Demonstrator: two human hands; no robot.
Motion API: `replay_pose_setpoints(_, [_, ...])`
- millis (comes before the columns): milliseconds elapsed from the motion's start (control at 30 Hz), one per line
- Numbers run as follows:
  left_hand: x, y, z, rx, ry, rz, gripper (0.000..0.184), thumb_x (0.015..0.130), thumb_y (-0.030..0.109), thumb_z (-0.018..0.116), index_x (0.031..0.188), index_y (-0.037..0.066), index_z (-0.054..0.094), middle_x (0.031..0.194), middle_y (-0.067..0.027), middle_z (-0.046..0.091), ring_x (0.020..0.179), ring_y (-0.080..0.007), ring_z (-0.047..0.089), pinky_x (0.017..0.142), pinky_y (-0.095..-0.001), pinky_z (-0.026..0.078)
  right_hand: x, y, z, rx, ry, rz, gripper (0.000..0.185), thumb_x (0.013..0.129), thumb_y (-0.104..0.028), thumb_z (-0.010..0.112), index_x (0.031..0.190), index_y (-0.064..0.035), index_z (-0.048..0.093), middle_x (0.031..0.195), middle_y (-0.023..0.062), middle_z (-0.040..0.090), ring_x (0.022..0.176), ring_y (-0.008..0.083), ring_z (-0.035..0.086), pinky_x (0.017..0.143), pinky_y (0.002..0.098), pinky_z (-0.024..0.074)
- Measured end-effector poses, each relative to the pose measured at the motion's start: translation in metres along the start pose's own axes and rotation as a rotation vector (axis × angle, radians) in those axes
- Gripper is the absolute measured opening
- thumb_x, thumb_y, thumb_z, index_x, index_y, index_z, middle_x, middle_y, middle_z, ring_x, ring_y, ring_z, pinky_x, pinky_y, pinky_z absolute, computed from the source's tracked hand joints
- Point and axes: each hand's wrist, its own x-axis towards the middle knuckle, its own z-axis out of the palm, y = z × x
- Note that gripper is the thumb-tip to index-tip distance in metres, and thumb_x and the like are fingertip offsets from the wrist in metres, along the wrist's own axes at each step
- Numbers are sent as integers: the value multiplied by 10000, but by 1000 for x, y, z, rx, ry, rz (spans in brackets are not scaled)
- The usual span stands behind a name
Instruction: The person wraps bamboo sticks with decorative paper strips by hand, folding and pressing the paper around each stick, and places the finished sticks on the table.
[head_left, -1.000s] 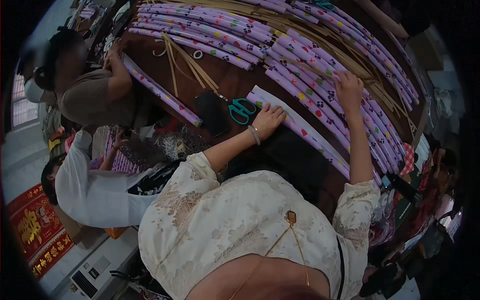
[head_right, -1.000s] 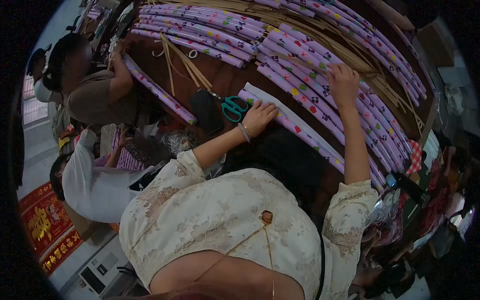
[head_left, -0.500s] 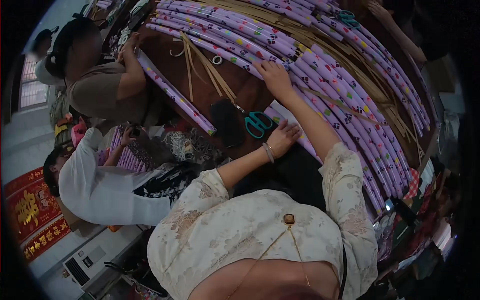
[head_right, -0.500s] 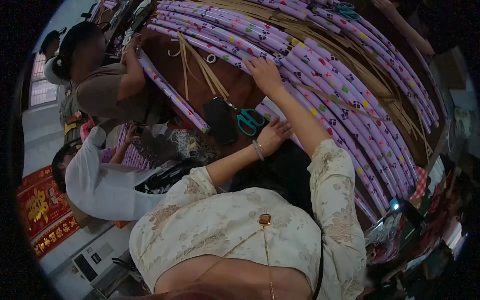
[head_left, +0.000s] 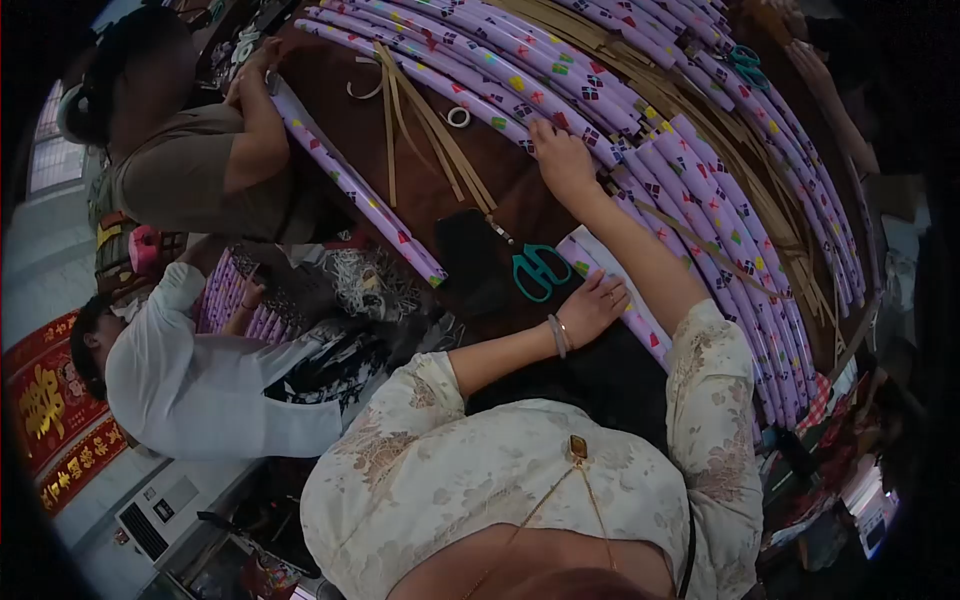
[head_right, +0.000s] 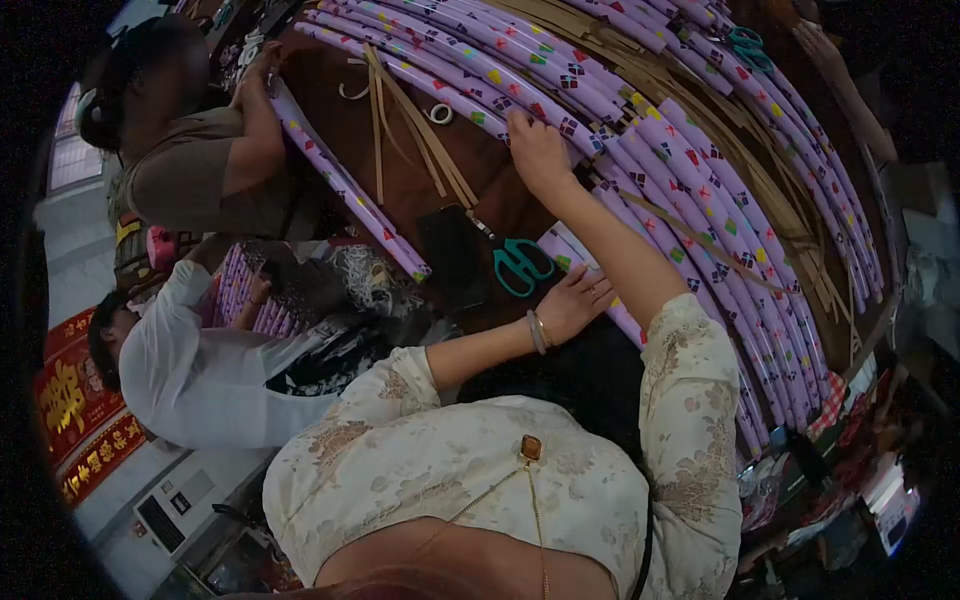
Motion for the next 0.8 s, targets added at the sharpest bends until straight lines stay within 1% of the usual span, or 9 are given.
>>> replay_pose_setpoints(100, [1,1,-6,7,-7,2,336,757,158,466,1069,56,536,1114,-63,508,1116,-197,421,1013,-396,240,2,2,-6,-41,-87,-28,410,751,-104,508,1154,-52,455,944,53,482,733,162,560,604,271,477])
replay_pose_setpoints(400, [1,2,-9,32,0,6,320,764,160,460,1052,51,546,1122,-78,515,1117,-201,425,1010,-397,240,-3,20,-13,42,-45,-134,411,755,-102,506,1163,-102,457,918,65,464,699,170,552,600,275,479])
replay_pose_setpoints(467, [1,2,-12,47,6,1,318,767,159,457,1053,51,547,1125,-77,515,1118,-201,425,1014,-397,236,-3,18,-16,-13,-56,-134,405,754,-105,508,1156,-104,461,912,62,464,694,167,549,593,274,472])
replay_pose_setpoints(567, [0,-1,-24,-25,101,13,314,776,159,452,1055,53,548,1106,-78,531,1098,-205,445,1007,-391,262,0,13,-23,-92,-85,-108,397,750,-112,512,1145,-103,468,897,52,469,690,160,545,578,271,457])
replay_pose_setpoints(633, [0,-7,-40,-234,143,116,301,761,150,482,1037,62,561,1043,-74,552,1042,-219,482,981,-388,308,2,12,-27,-119,-100,-86,396,747,-115,514,1140,-100,471,888,44,474,690,156,544,570,270,449])
replay_pose_setpoints(667, [4,-13,-47,-322,246,41,262,710,109,548,967,68,580,952,-83,565,957,-243,520,908,-390,366,1,13,-27,-128,-94,-101,379,748,-127,521,1124,-96,486,868,35,491,691,147,542,571,260,439])
replay_pose_setpoints(733, [20,-47,-79,-354,583,-279,208,682,53,583,889,66,584,879,-93,561,891,-262,534,842,-388,384,0,18,-25,-138,-92,-123,362,749,-139,527,1107,-91,501,847,25,509,692,137,541,571,250,430])
replay_pose_setpoints(767, [34,-76,-92,-223,736,-371,155,694,29,584,846,57,573,841,-106,558,854,-275,534,793,-388,387,-2,21,-23,-137,-78,-144,371,749,-138,525,1115,-84,502,844,26,510,703,140,540,578,249,430])
replay_pose_setpoints(800, [45,-104,-97,-92,778,-514,117,718,39,573,834,51,568,827,-110,556,844,-286,530,790,-394,385,-4,21,-22,-132,-65,-164,379,749,-136,523,1123,-77,503,841,26,511,715,142,539,585,248,430])
